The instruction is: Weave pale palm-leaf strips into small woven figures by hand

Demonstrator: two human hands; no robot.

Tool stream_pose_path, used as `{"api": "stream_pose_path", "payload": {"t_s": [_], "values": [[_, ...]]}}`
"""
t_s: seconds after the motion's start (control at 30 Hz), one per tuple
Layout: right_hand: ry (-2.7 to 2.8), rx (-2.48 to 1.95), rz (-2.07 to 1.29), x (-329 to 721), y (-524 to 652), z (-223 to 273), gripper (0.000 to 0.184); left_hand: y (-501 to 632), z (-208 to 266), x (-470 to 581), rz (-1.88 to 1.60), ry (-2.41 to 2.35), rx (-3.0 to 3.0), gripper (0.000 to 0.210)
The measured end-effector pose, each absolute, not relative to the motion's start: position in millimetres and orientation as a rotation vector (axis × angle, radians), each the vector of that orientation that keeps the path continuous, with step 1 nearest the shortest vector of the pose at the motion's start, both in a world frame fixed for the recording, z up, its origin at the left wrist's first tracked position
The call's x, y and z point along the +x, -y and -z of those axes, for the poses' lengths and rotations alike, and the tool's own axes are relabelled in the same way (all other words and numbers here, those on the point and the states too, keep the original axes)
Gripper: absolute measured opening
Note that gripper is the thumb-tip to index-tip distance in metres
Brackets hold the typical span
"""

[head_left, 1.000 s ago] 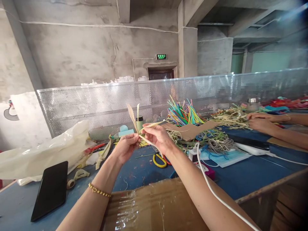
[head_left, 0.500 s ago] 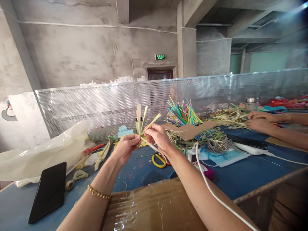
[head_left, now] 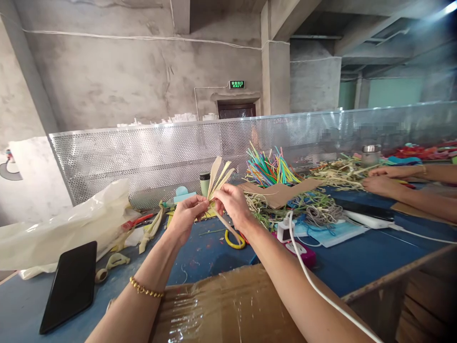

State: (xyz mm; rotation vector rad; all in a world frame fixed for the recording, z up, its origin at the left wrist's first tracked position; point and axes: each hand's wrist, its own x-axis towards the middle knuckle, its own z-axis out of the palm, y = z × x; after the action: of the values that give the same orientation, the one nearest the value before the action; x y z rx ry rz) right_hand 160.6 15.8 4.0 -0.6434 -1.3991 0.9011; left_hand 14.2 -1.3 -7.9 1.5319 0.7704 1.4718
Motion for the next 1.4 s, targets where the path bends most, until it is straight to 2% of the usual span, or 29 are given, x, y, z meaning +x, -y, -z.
{"api": "stream_pose_path", "payload": {"t_s": [0.13, 0.3, 0.4, 0.7, 0.93, 1.13, 1.27, 1.4], "values": [[1.333, -0.658, -0.905, 159, -13, -4, 0.013, 3, 7, 16, -1.491, -0.711, 1.442, 0.021], [1.173, -0.540, -1.354, 159, -12, -6, 0.013, 3, 8, 17, -1.475, -0.545, 1.418, 0.021], [1.187, -0.539, -1.458, 160, -13, -6, 0.015, 1, 9, 15, -1.478, -0.485, 1.355, 0.021], [1.376, -0.475, -1.239, 162, -15, 0, 0.017, 0, 6, 10, -1.448, -0.655, 1.334, 0.019], [1.407, -0.480, -1.120, 156, -11, 0, 0.018, -5, 8, 10, -1.460, -0.632, 1.188, 0.009], [1.343, -0.497, -1.114, 155, -9, -3, 0.015, -6, 8, 8, -1.445, -0.562, 1.205, 0.011], [1.284, -0.532, -1.054, 156, -10, -3, 0.021, -3, 6, 8, -1.444, -0.547, 1.293, 0.014], [1.151, -0.514, -1.197, 156, -15, -1, 0.021, 1, 5, 12, -1.474, -0.483, 1.315, 0.015]]}}
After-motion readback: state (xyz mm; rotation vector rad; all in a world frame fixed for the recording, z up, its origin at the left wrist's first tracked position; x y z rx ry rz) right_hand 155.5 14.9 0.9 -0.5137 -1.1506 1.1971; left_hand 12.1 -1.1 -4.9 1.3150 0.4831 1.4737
